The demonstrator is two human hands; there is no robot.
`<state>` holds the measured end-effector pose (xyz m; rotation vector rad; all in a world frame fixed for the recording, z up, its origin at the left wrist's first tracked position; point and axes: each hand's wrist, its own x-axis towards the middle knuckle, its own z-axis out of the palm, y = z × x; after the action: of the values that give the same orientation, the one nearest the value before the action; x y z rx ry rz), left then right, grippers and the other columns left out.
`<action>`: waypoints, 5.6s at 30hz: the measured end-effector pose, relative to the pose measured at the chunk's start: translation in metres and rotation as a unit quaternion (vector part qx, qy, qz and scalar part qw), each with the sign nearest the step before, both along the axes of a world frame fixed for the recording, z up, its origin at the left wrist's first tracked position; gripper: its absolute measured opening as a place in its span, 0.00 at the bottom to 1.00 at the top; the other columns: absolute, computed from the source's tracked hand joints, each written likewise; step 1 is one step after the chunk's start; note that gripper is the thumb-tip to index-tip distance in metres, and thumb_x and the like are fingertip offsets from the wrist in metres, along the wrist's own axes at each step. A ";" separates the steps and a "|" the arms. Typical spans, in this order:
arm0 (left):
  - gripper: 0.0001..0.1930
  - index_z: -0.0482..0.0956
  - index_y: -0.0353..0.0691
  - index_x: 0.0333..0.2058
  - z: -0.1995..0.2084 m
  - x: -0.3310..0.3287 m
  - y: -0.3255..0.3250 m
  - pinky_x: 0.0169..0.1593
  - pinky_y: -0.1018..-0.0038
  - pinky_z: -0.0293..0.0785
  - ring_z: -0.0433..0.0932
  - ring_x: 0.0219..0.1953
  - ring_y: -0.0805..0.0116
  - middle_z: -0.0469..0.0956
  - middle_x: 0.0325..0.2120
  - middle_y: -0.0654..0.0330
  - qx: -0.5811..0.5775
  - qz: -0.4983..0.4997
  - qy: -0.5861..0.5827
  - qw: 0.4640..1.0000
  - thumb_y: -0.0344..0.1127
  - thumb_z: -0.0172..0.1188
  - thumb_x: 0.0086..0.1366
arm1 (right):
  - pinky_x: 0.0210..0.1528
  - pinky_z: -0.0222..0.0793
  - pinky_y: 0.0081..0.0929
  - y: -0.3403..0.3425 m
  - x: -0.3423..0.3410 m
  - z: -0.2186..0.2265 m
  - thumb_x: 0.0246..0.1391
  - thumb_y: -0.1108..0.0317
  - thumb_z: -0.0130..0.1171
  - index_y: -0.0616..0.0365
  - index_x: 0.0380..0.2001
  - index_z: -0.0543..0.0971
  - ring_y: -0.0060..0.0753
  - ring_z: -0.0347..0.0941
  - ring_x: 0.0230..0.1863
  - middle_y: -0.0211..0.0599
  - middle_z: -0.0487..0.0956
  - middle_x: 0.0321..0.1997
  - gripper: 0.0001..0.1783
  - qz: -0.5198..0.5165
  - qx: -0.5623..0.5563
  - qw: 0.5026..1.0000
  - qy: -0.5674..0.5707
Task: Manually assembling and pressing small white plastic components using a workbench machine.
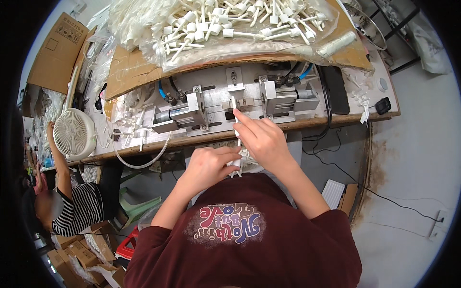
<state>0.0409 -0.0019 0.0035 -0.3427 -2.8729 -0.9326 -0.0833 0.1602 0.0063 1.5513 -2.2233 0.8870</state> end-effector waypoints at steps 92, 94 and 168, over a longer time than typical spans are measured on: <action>0.20 0.81 0.34 0.50 0.047 -0.033 -0.007 0.42 0.78 0.80 0.80 0.37 0.75 0.81 0.41 0.58 0.384 0.204 0.137 0.890 0.19 0.66 0.57 | 0.42 0.78 0.36 -0.039 -0.020 0.042 0.33 0.81 0.69 0.59 0.41 0.76 0.47 0.79 0.42 0.42 0.79 0.43 0.25 0.083 -0.148 0.984 -0.059; 0.20 0.81 0.34 0.50 0.044 -0.032 -0.006 0.41 0.78 0.79 0.80 0.36 0.76 0.81 0.40 0.59 0.360 0.194 0.135 0.903 0.19 0.66 0.56 | 0.42 0.78 0.35 -0.034 -0.017 0.040 0.33 0.81 0.69 0.59 0.41 0.76 0.47 0.79 0.42 0.42 0.79 0.44 0.26 0.078 -0.141 0.984 -0.073; 0.15 0.84 0.37 0.39 -0.019 -0.035 0.010 0.33 0.73 0.74 0.81 0.29 0.70 0.83 0.46 0.61 -0.054 0.175 0.213 0.960 0.29 0.69 0.50 | 0.38 0.73 0.24 -0.003 -0.005 0.017 0.48 0.84 0.65 0.62 0.43 0.80 0.31 0.78 0.36 0.39 0.82 0.40 0.17 -0.116 -0.225 0.964 -0.079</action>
<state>0.0061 0.0086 -0.0155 -0.0286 -2.4756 -0.5603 -0.0887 0.1575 0.0231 1.0214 -2.0540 1.3617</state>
